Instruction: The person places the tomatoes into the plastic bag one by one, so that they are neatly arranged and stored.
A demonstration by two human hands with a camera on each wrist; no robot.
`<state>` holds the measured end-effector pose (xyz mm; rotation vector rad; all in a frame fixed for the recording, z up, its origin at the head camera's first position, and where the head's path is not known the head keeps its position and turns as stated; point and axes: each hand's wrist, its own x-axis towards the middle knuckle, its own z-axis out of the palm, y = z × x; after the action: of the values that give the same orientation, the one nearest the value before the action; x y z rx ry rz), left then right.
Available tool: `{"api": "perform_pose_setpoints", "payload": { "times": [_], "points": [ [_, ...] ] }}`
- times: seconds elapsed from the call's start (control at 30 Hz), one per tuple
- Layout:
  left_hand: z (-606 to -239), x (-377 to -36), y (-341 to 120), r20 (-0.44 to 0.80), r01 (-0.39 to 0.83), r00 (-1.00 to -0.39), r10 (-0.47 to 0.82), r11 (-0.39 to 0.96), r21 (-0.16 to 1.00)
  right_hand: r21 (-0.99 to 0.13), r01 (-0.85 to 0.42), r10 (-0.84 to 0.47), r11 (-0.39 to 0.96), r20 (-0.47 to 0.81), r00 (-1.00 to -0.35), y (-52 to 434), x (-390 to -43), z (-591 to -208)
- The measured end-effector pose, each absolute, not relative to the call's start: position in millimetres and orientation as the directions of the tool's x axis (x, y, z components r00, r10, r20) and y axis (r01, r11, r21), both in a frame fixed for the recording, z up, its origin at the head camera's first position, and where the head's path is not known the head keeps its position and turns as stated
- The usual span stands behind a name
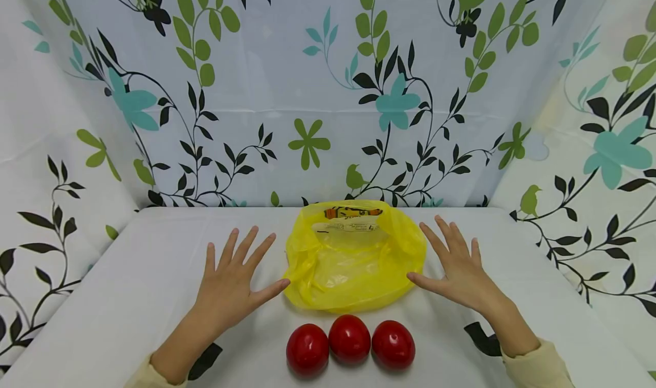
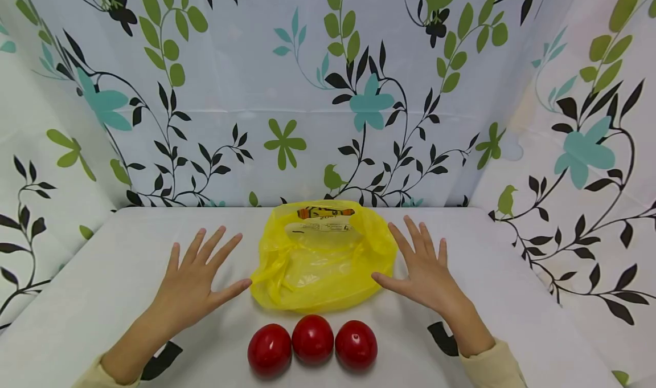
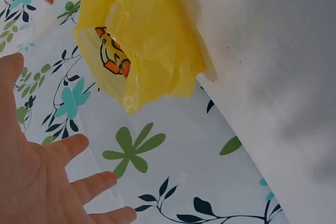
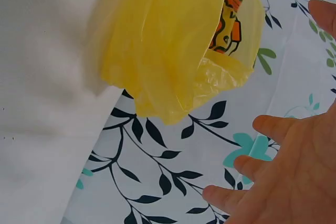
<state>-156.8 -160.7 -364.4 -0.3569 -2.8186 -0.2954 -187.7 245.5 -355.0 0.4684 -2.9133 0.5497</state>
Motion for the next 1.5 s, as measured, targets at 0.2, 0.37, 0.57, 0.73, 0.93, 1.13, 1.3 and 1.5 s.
{"api": "perform_pose_setpoints", "payload": {
  "times": [0.2, 0.37, 0.57, 0.73, 0.93, 1.13, 1.3, 1.5],
  "points": [
    [-365.7, -157.2, -161.4, 0.380, 0.340, -0.885, 0.269, 0.931, 0.134, -0.376, -0.313, -0.273, 0.872, 0.156, -0.949, 243.7, -190.9, -357.8],
    [-364.4, -154.8, -161.8, 0.432, 0.383, -0.852, 0.295, 0.915, 0.131, -0.426, -0.325, -0.284, 0.844, 0.160, -0.946, 244.5, -193.5, -362.7],
    [-365.3, -151.5, -161.1, 0.475, 0.412, -0.829, 0.295, 0.896, 0.165, -0.493, -0.348, -0.300, 0.797, 0.177, -0.937, 245.6, -200.1, -366.7],
    [-367.1, -148.9, -161.0, 0.504, 0.455, -0.806, 0.310, 0.869, 0.193, -0.591, -0.361, -0.277, 0.721, 0.230, -0.933, 247.2, -207.7, -371.0],
    [-368.8, -144.3, -159.1, 0.496, 0.477, -0.805, 0.324, 0.852, 0.218, -0.685, -0.345, -0.202, 0.641, 0.284, -0.937, 248.8, -214.1, -377.7],
    [-368.9, -140.0, -154.2, 0.445, 0.466, -0.832, 0.330, 0.851, 0.240, -0.738, -0.327, -0.155, 0.591, 0.294, -0.943, 248.9, -218.1, -386.3],
    [-368.6, -135.2, -149.7, 0.381, 0.436, -0.870, 0.312, 0.847, 0.303, -0.750, -0.299, -0.150, 0.589, 0.263, -0.953, 248.3, -221.1, -394.2],
    [-367.0, -128.8, -145.8, 0.303, 0.392, -0.910, 0.282, 0.821, 0.414, -0.771, -0.267, -0.144, 0.578, 0.226, -0.963, 248.2, -219.5, -394.3]
  ]
}}
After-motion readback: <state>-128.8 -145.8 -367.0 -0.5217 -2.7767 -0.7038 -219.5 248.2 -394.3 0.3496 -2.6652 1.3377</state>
